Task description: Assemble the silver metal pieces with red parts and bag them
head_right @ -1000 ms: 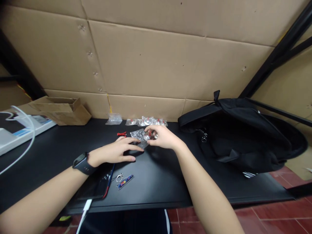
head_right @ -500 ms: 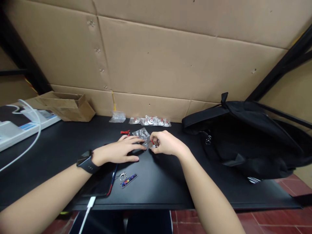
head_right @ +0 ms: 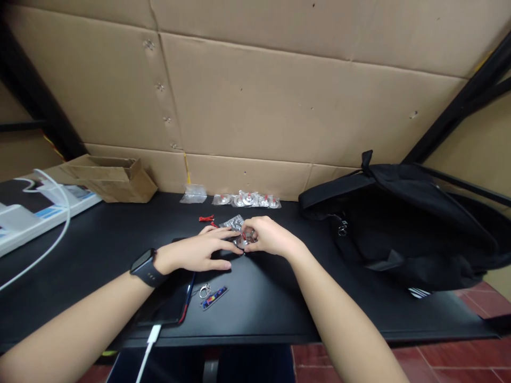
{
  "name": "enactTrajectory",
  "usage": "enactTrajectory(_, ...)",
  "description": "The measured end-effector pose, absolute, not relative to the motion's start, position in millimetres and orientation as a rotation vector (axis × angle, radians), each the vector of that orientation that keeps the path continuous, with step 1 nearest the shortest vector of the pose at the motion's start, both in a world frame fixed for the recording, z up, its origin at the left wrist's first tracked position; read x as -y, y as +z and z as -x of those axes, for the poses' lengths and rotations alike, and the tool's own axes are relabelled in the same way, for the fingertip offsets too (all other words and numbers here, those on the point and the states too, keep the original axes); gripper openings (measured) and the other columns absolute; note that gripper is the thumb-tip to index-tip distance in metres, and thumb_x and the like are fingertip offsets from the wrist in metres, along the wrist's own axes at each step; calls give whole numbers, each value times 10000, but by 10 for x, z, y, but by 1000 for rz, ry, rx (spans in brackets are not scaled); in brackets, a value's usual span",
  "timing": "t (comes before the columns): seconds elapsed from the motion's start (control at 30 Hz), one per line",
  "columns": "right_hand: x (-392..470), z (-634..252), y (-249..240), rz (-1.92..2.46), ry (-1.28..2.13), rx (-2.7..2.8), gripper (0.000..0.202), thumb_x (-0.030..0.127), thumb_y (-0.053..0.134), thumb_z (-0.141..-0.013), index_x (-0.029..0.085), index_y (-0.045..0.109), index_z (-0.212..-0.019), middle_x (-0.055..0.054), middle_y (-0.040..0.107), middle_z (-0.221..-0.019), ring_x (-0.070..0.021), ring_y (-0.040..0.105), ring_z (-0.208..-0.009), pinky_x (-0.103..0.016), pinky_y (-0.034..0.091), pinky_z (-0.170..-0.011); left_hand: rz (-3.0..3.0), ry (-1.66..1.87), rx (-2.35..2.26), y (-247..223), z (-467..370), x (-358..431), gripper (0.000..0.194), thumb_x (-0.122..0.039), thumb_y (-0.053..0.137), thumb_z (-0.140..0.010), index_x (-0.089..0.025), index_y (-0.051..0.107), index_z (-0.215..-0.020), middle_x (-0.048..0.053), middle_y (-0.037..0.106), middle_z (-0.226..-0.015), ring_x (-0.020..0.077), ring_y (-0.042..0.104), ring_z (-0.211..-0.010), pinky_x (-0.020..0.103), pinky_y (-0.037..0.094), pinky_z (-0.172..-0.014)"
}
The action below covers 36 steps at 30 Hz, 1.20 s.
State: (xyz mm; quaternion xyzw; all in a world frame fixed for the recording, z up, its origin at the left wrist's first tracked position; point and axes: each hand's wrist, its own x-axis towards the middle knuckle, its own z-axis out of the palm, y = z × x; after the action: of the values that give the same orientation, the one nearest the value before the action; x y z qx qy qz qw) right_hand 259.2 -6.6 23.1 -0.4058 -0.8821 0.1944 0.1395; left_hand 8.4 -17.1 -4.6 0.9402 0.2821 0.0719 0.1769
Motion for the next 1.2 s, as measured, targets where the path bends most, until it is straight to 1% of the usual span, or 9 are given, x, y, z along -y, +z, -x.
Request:
enactTrajectory(0.13,35,-2637,240,1094,722,2546,422,181,854,-700,225,706,-1093,-16,730,-951,-162,663,-815,-263,527,-759,-2645,212,-797,-33,-83,170,409,-521,640,-924,-425,644,-1321,49,387,-1615,358,295,-1506,611,193,-1182)
enactTrajectory(0.23,4,-2658,238,1078,799,2531,420,166,849,-701,216,700,-1091,-13,725,-940,-161,664,-824,-267,532,-767,-2631,181,-797,-29,-79,169,421,-530,635,-924,-433,636,-1333,37,377,-1622,371,240,-1525,642,172,-1180)
enactTrajectory(0.4,-56,-2648,161,1105,544,2506,479,194,898,-653,221,698,-1088,-19,675,-956,-177,621,-852,-284,496,-772,-2617,128,-832,-30,-63,160,457,-543,642,-908,-478,602,-1359,-22,318,-1649,411,81,-1551,709,113,-1167)
enactTrajectory(0.53,-78,-2635,94,1125,481,2456,542,223,916,-643,228,679,-1130,-32,651,-1031,-187,611,-884,-300,488,-796,-2604,112,-831,-16,-60,154,479,-540,660,-893,-496,590,-1365,-50,252,-1671,439,11,-1548,741,70,-1157)
enactTrajectory(0.67,-43,-2608,111,1086,510,2475,535,238,894,-680,234,668,-1165,-42,641,-1069,-194,605,-920,-308,484,-816,-2614,102,-815,-6,-60,155,486,-521,670,-890,-507,582,-1367,-69,217,-1679,458,12,-1541,758,60,-1148)
enactTrajectory(0.8,13,-2578,171,1013,585,2542,530,314,871,-722,248,657,-1202,-37,640,-1069,-191,610,-929,-305,481,-824,-2643,124,-773,-2,-49,168,479,-434,676,-898,-524,575,-1357,-93,253,-1666,441,29,-1546,758,77,-1149)
enactTrajectory(0.93,20,-2594,195,1039,551,2563,464,273,834,-752,223,657,-1179,-51,641,-1055,-198,608,-934,-308,484,-824,-2658,188,-788,-10,-44,181,535,-332,658,-909,-512,538,-1398,-70,304,-1651,421,115,-1537,718,149,-1167)
enactTrajectory(1.07,-2,-2618,175,1081,529,2576,480,244,822,-751,214,643,-1196,-53,655,-1043,-208,614,-951,-322,487,-844,-2683,241,-854,-37,-50,184,484,-387,685,-893,-492,594,-1356,-21,385,-1601,420,199,-1503,673,218,-1167)
enactTrajectory(1.2,-15,-2606,117,1168,447,2510,526,277,835,-742,213,626,-1220,-68,637,-1099,-221,609,-989,-333,491,-858,-2684,224,-840,-49,-50,181,487,-404,678,-896,-500,583,-1363,-23,406,-1582,418,204,-1494,669,224,-1165)
